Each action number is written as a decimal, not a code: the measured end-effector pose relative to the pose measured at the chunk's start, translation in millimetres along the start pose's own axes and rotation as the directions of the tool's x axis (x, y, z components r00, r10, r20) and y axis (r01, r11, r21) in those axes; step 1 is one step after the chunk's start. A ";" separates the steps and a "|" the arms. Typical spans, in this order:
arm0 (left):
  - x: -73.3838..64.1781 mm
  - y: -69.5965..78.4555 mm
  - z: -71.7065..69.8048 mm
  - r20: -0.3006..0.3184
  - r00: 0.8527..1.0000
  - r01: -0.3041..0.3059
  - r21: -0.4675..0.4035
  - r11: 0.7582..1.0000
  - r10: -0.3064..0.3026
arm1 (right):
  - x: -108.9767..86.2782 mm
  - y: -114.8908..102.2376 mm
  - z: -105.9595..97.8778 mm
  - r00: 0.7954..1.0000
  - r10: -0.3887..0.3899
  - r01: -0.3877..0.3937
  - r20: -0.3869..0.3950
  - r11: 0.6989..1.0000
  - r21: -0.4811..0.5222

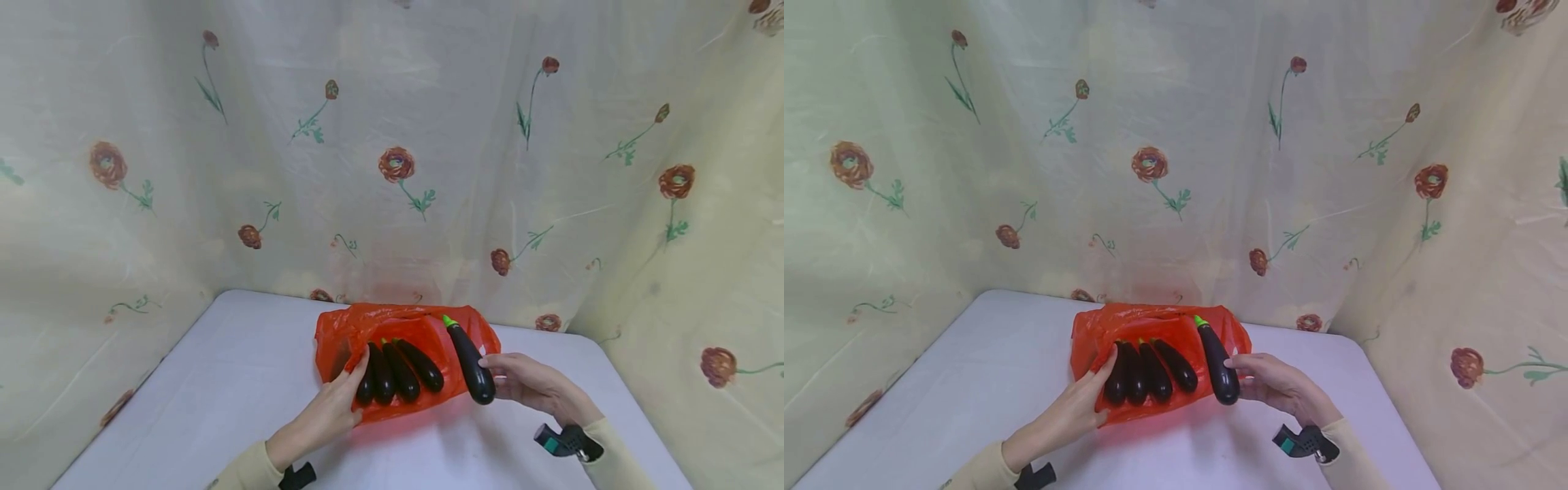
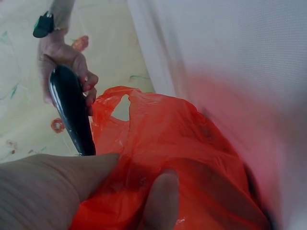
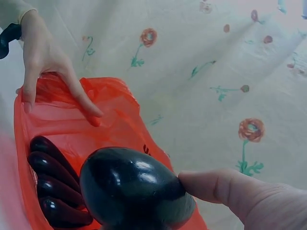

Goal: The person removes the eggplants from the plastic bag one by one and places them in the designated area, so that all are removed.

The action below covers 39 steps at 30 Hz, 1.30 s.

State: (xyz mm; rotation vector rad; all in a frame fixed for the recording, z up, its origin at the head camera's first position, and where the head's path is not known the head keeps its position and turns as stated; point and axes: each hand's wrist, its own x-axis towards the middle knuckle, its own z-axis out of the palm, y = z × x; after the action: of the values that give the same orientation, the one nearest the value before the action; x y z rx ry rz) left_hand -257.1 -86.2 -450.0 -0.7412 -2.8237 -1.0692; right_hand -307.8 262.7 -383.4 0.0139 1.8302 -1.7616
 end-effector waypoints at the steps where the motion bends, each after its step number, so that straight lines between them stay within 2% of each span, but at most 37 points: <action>1: 0.0 0.0 0.1 0.000 1.000 0.000 0.002 1.000 0.000 | -1.1 0.1 -1.2 1.000 -0.002 0.002 0.001 1.000 -0.002; 10: 0.5 0.3 0.5 0.001 1.000 0.002 0.013 1.000 -0.002 | -10.7 0.6 -10.5 1.000 -0.020 0.021 0.009 1.000 -0.021; 28: -1.2 -2.3 3.0 0.006 1.000 0.003 0.011 1.000 -0.003 | -30.5 3.8 -35.4 0.997 -0.082 0.082 0.011 0.997 0.015; 32: -1.0 -3.1 3.7 0.010 1.000 0.010 0.020 1.000 -0.010 | -33.4 3.9 -43.6 0.996 -0.094 0.093 0.002 0.995 0.028; 39: -0.8 -4.3 4.3 -0.002 1.000 -0.006 0.031 0.999 0.006 | -33.5 6.1 -58.5 0.991 -0.112 0.115 -0.072 0.993 0.030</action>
State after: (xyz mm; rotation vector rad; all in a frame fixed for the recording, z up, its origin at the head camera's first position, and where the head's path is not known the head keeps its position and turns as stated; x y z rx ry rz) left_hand -257.7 -86.7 -456.1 -0.7454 -2.8277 -1.0217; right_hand -301.3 329.9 -378.2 -0.0155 1.8838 -1.8926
